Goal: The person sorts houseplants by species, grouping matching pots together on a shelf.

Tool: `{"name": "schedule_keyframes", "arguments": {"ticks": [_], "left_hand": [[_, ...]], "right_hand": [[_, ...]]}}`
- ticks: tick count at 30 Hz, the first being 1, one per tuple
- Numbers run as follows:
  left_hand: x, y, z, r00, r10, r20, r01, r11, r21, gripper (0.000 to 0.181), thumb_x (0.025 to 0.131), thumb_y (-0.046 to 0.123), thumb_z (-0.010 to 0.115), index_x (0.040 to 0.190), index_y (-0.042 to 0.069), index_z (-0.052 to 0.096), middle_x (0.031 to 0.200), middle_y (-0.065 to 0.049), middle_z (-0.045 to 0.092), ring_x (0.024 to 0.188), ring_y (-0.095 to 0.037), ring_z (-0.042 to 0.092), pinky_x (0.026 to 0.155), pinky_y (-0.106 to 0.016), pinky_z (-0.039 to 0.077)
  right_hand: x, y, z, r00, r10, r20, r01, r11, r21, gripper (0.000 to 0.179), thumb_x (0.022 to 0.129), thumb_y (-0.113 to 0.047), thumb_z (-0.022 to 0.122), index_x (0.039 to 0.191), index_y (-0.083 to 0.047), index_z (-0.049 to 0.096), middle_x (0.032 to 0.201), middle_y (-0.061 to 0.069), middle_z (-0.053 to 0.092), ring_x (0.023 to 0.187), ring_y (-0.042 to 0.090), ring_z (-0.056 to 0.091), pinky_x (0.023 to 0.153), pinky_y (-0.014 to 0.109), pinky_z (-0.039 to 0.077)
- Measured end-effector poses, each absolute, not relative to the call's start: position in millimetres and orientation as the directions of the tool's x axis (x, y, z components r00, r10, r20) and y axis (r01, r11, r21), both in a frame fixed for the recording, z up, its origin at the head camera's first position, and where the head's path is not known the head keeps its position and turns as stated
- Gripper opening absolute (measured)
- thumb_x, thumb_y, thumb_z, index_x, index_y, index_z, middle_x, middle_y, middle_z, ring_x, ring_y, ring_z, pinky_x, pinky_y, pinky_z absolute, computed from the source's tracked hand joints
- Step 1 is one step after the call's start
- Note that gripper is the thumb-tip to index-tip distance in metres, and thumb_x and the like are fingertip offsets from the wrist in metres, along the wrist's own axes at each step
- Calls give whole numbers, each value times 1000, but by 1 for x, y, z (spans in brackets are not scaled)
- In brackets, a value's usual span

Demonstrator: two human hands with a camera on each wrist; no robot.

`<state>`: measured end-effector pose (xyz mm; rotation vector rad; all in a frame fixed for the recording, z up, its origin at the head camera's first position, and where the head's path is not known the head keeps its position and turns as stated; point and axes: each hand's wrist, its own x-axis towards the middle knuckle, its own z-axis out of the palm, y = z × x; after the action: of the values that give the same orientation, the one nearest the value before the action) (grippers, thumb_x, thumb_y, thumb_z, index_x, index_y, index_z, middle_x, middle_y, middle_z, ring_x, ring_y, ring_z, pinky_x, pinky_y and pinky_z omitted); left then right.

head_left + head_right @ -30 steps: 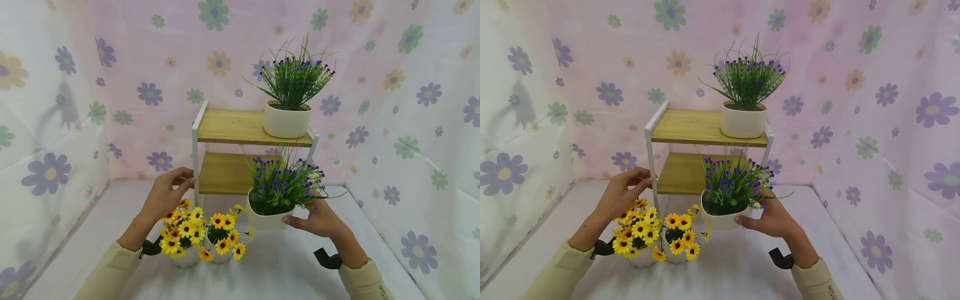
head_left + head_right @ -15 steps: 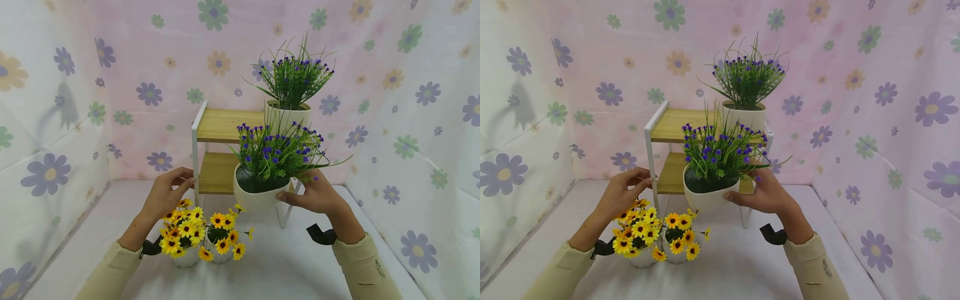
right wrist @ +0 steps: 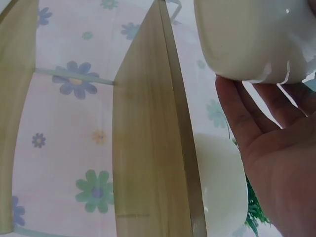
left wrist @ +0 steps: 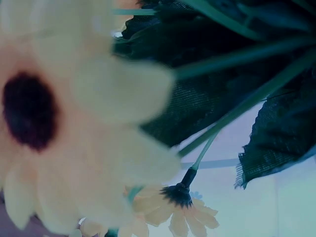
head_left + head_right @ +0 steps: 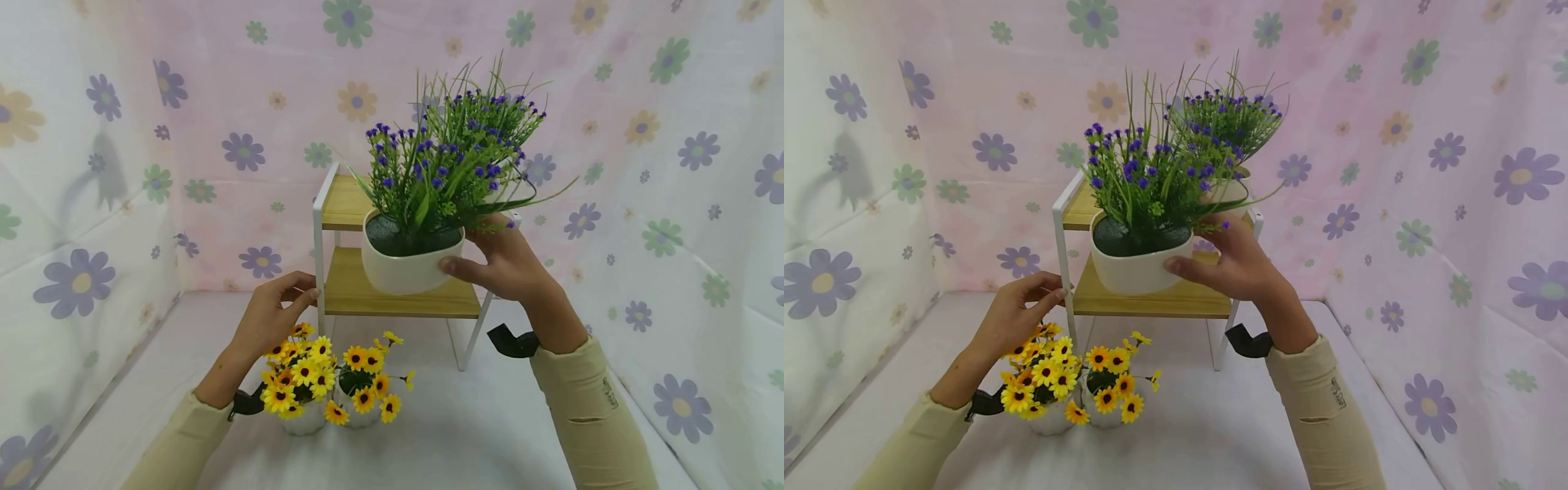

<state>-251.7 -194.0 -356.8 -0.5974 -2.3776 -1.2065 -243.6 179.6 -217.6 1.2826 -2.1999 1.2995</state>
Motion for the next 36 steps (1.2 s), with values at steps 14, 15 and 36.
{"name": "schedule_keyframes", "arguments": {"ticks": [14, 15, 36], "left_hand": [[-251, -193, -357, -835, 187, 518, 529, 534, 659, 21, 107, 13, 65, 125, 5, 73, 107, -7, 76, 94, -25, 76, 90, -54, 60], [-251, -193, -357, -834, 187, 518, 529, 536, 658, 21, 107, 13, 65, 125, 5, 73, 107, -7, 76, 94, -24, 76, 90, -54, 60], [-251, -194, -356, -833, 187, 521, 530, 541, 653, 20, 107, 13, 65, 124, 5, 73, 107, -6, 76, 93, -22, 76, 89, -51, 61]], "right_hand": [[-275, 130, -198, -700, -452, 552, -702, 298, -646, 66, 101, -22, 71, 160, -13, 43, 150, 10, 60, 134, 30, 64, 108, 48, 54], [-276, 128, -198, -708, -449, 545, -694, 300, -654, 65, 102, -23, 71, 159, -13, 43, 149, 10, 60, 133, 31, 65, 106, 48, 55], [-300, 99, -187, -759, -456, 465, -628, 321, -709, 65, 108, -30, 64, 162, -7, 35, 152, 11, 54, 141, 26, 58, 108, 44, 54]]}}
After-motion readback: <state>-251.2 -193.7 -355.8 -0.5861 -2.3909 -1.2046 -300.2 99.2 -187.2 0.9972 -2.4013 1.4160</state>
